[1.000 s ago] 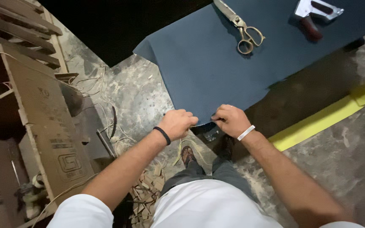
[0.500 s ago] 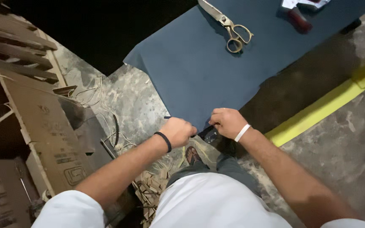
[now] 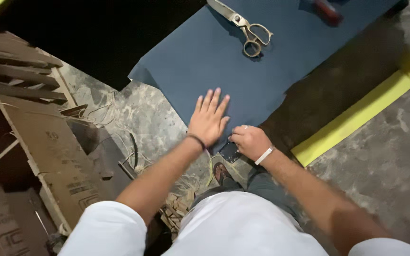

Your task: The person staples a dark blue fabric onto a wooden frame using a staple gun, then trims excess fabric with scissors. The person smooths the fabric and continues stapling along the edges to secure it.

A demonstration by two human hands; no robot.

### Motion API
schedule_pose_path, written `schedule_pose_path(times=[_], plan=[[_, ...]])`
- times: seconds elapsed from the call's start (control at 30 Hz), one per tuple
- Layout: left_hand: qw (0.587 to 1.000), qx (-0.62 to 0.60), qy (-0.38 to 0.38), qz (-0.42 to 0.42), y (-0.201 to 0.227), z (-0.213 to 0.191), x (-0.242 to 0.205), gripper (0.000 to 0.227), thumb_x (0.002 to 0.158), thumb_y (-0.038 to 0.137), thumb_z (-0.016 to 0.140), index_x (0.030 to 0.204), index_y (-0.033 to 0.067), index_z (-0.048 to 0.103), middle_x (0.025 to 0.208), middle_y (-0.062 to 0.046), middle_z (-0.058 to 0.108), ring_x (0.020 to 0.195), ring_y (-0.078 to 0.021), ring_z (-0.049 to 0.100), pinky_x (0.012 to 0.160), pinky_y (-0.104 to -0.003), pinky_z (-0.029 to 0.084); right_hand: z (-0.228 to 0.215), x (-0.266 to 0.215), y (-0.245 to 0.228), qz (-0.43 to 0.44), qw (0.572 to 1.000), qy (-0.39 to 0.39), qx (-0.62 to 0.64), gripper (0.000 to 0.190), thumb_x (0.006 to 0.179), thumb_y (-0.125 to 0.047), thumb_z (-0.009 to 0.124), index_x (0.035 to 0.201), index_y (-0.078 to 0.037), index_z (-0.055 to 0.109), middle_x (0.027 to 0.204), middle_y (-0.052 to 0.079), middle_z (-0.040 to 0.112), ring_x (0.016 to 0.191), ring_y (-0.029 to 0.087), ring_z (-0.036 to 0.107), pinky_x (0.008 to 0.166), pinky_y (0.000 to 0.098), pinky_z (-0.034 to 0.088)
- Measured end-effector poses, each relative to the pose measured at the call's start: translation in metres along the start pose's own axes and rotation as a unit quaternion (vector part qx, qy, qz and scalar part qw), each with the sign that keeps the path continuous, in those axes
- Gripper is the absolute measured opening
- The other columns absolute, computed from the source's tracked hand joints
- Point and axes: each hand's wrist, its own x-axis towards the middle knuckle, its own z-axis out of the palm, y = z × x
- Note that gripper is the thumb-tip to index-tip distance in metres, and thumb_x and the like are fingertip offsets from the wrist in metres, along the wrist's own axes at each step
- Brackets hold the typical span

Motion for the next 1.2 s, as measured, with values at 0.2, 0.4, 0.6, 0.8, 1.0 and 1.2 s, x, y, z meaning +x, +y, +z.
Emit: schedule_pose_path(times=[0.2,0.4,0.6,0.8,1.0,1.2], plan=[[0.996,0.037,-0.087,-0.002,0.01,0.018,-0.045,0.066,0.098,0.041,0.052,0.157,0.0163,0.037,0.164,-0.018,0.028,0.152,-0.0405,0.022,0.119,-0.067,0.015,-0.005,0.004,0.007,-0.043,0.998,0.046,0.014,0.008,0.077,-0.008,0.072,0.084,-0.006,0.069,0.084,0.008,0.066,0.079,0.027,0.067,0.072,0.0397,0.056],[0.985,0.077,-0.154,0.019,0.023,0.002,-0.053,0.064,0.097,0.044,0.049,0.154,0.0186,0.035,0.161,-0.018,0.026,0.149,-0.0441,0.016,0.113,-0.072,0.011,-0.011,0.007,0.028,-0.081,0.994,-0.015,0.072,0.018,0.064,-0.011,0.072,0.082,-0.01,0.071,0.082,0.008,0.067,0.077,0.03,0.067,0.07,0.0412,0.055],[0.995,0.057,-0.071,0.045,0.009,0.034,-0.045,0.076,0.084,0.045,0.056,0.153,0.0206,0.036,0.162,-0.019,0.023,0.148,-0.0475,0.016,0.111,-0.077,0.01,-0.136,0.067,0.196,0.162,0.966,0.159,-0.12,0.025,0.077,-0.008,0.068,0.102,-0.011,0.075,0.113,0.01,0.074,0.114,0.031,0.066,0.099,0.045,0.052],[0.992,0.066,-0.102,0.027,0.014,0.026,-0.037,0.075,0.083,0.043,0.059,0.152,0.0228,0.038,0.161,-0.018,0.025,0.148,-0.0461,0.017,0.111,-0.075,0.011,-0.218,0.136,0.331,0.314,0.908,-0.11,-0.256,0.101,0.063,-0.067,0.087,0.135,-0.004,0.054,0.134,0.019,0.061,0.125,0.036,0.06,0.106,0.0476,0.049],[0.974,0.075,-0.213,-0.023,0.024,0.008,-0.041,0.065,0.096,0.043,0.053,0.154,0.0186,0.035,0.162,-0.018,0.025,0.149,-0.043,0.017,0.114,-0.07,0.012,-0.21,0.141,0.296,0.41,0.875,-0.15,-0.208,0.091,0.065,-0.051,0.091,0.138,-0.008,0.056,0.13,0.02,0.059,0.118,0.038,0.059,0.099,0.0581,0.044],[0.978,0.07,-0.194,-0.012,0.014,0.012,-0.047,0.068,0.096,0.045,0.054,0.157,0.0216,0.035,0.166,-0.017,0.024,0.152,-0.0427,0.017,0.117,-0.071,0.012,-0.143,0.015,0.136,0.367,0.753,0.037,0.545,0.083,0.052,0.007,0.061,0.135,0.0,0.055,0.115,0.012,0.066,0.109,0.024,0.066,0.093,0.0369,0.054]])
